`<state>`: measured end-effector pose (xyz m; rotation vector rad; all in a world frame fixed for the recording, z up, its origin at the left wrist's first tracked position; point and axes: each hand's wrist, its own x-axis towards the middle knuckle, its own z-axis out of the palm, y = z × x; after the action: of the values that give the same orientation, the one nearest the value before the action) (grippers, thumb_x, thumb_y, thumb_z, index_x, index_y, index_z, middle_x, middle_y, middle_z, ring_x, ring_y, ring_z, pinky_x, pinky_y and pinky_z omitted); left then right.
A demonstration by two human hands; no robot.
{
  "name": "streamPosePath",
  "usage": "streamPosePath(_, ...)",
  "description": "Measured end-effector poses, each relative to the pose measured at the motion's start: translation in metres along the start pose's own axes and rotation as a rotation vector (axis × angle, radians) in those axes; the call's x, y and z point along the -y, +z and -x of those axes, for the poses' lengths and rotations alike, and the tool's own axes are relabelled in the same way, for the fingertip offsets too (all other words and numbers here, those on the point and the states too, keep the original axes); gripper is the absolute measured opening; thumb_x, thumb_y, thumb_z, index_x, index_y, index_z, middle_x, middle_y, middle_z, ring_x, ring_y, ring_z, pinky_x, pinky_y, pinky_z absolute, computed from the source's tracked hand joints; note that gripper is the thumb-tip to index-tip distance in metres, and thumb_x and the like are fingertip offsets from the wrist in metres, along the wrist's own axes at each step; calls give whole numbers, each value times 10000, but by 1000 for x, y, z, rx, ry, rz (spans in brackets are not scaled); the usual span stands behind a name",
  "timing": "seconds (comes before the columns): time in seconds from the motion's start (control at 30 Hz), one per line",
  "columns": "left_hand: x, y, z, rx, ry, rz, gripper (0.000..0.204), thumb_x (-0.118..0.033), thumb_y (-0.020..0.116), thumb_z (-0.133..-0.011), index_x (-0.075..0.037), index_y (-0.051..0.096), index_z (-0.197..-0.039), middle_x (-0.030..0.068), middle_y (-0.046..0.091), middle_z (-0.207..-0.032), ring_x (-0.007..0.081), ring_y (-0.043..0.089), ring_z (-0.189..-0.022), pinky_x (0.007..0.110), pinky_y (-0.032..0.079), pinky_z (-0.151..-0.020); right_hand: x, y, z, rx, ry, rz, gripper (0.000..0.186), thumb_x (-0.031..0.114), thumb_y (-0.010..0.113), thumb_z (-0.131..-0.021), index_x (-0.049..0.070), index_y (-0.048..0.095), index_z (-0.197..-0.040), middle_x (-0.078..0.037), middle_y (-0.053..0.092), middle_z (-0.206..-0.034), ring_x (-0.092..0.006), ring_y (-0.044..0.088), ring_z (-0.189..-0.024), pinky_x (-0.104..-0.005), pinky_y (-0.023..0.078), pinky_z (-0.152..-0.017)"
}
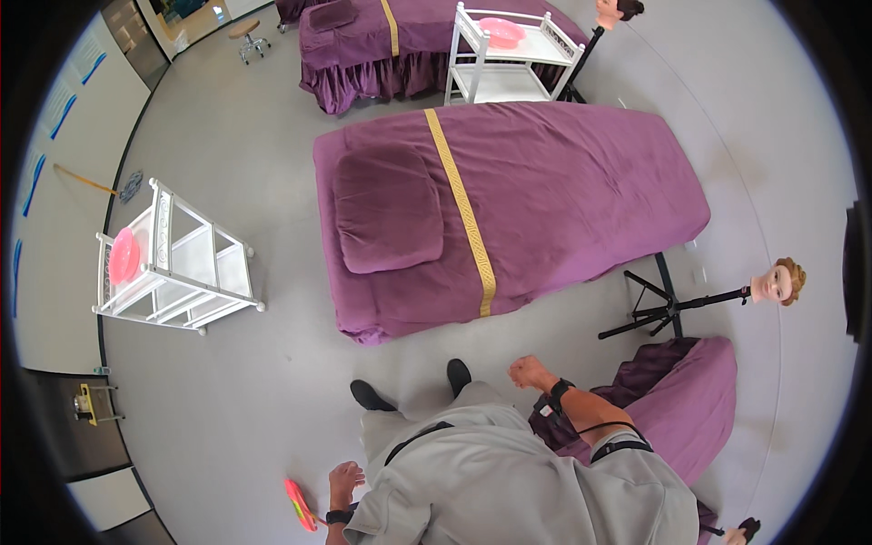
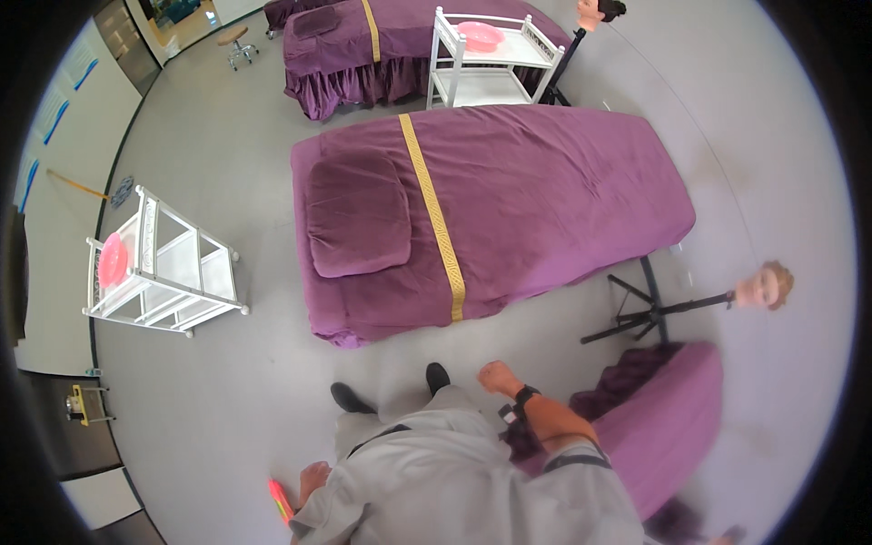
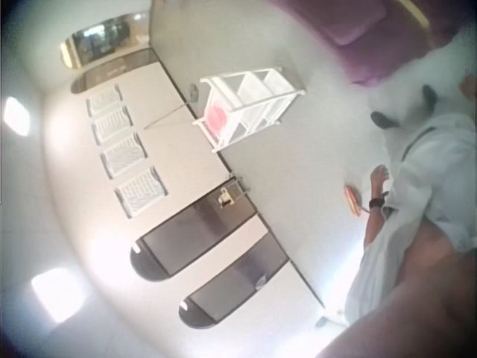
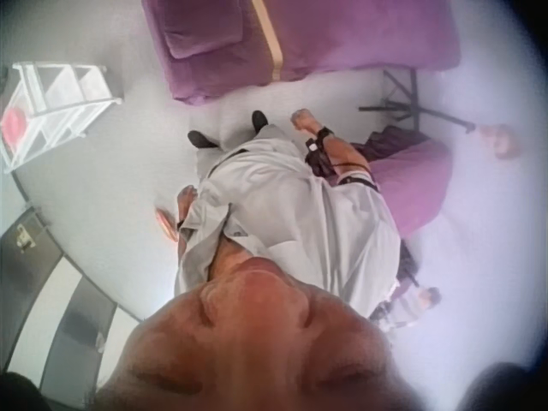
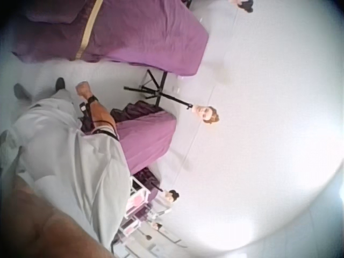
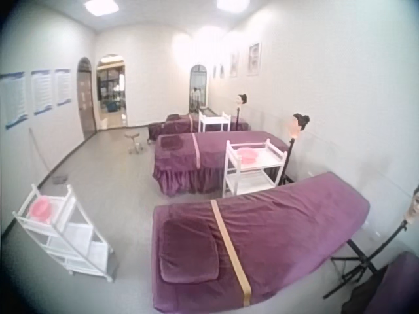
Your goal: The recorder sweeps the floor of a training room using a broom, after moving a small cart.
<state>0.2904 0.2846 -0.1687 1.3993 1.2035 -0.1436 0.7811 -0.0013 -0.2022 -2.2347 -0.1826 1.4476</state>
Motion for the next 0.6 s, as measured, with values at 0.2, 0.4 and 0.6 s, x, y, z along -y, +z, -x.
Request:
streamPosePath(0.2, 53, -90, -56, 2, 70, 49, 278, -165, 541, -865, 61, 611, -1011, 131, 639, -771, 215, 640, -619, 327, 553, -535, 25, 55, -25, 138, -263, 637, 269, 216, 570, -841, -10, 643, -968, -66, 640, -733, -155, 626, -627, -279, 496, -540)
streamPosePath(0.4, 45, -187, -74, -92, -265, 332, 271, -156, 541, -868, 71, 610, -1000, 126, 630, -743, 201, 629, -582, 318, 547, -502, 175, 110, 51, 22, -112, -70, 282, 220, 580, -844, -4, 652, -999, -75, 647, -760, -147, 618, -642, -279, 501, -561)
streamPosePath(0.6, 32, -246, -92, -267, -234, 345, 254, -151, 539, -863, 71, 612, -963, 116, 624, -731, 187, 616, -567, 295, 528, -487, 202, 148, 20, 170, -167, -38, 277, 213, 597, -833, -7, 661, -987, -83, 648, -780, -142, 599, -627, -296, 501, -564)
